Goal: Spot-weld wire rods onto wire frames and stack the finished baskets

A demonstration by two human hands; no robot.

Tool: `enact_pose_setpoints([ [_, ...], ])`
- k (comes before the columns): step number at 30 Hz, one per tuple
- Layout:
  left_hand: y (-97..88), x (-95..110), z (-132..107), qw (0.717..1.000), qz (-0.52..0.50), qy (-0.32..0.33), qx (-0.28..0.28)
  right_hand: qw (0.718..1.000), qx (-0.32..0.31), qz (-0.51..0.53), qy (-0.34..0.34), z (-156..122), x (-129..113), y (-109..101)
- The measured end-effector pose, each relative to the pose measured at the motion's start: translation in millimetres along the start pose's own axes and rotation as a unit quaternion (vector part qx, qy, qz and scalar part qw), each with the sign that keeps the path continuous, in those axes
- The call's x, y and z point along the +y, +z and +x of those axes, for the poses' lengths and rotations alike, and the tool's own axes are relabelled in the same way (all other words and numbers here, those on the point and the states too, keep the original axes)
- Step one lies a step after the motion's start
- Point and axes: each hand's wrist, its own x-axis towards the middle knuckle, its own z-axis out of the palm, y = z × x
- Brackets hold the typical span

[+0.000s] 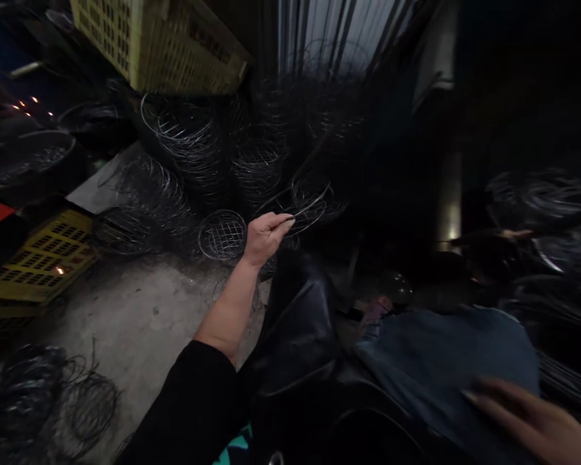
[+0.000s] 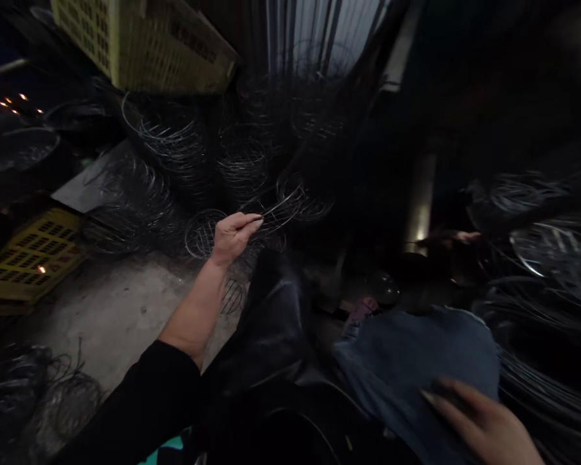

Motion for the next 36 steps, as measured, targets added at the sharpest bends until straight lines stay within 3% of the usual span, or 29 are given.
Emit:
enact_pose_setpoints([
  [2,11.6,48,-6,0.994,0.031,0.081,-0.074,0.999,0.032,0.016,-0.037,1,-24,5],
  [5,40.9,109,-20,0.97,0.06,0.139,-0.189,0.951,0.216,0.008,-0.222,6,-74,14],
  [7,64.1,136,-33,0.951,0.052,0.134,-0.275,0.914,0.268,0.0,-0.306,11,-98,21],
  [9,85.4,147,-46,0.937,0.033,0.102,-0.334,0.903,0.266,0.013,-0.338,16,-104,25],
  [11,101.2,142,-56,0.936,0.025,0.076,-0.343,0.915,0.259,0.068,-0.301,20,-90,28],
  [14,114.4,113,-68,0.94,0.049,0.051,-0.333,0.934,0.233,0.199,-0.183,23,-51,30],
  [17,121.4,85,-77,0.929,0.062,-0.014,-0.365,0.919,0.216,0.312,-0.108,24,-19,34],
  [20,127.6,81,-81,0.933,0.055,-0.036,-0.354,0.897,0.22,0.369,-0.1,26,-8,39],
  [24,133.1,95,-76,0.946,0.089,0.021,-0.311,0.926,0.219,0.286,-0.111,32,-9,37],
  [28,129.7,94,-76,0.927,0.153,0.029,-0.341,0.951,0.215,0.113,-0.19,29,-11,29],
  [33,121.2,74,-79,0.918,0.203,0.009,-0.341,0.935,0.205,0.034,-0.287,15,-15,20],
  [36,120.6,67,-79,0.921,0.189,-0.001,-0.34,0.923,0.248,0.037,-0.292,26,4,8],
])
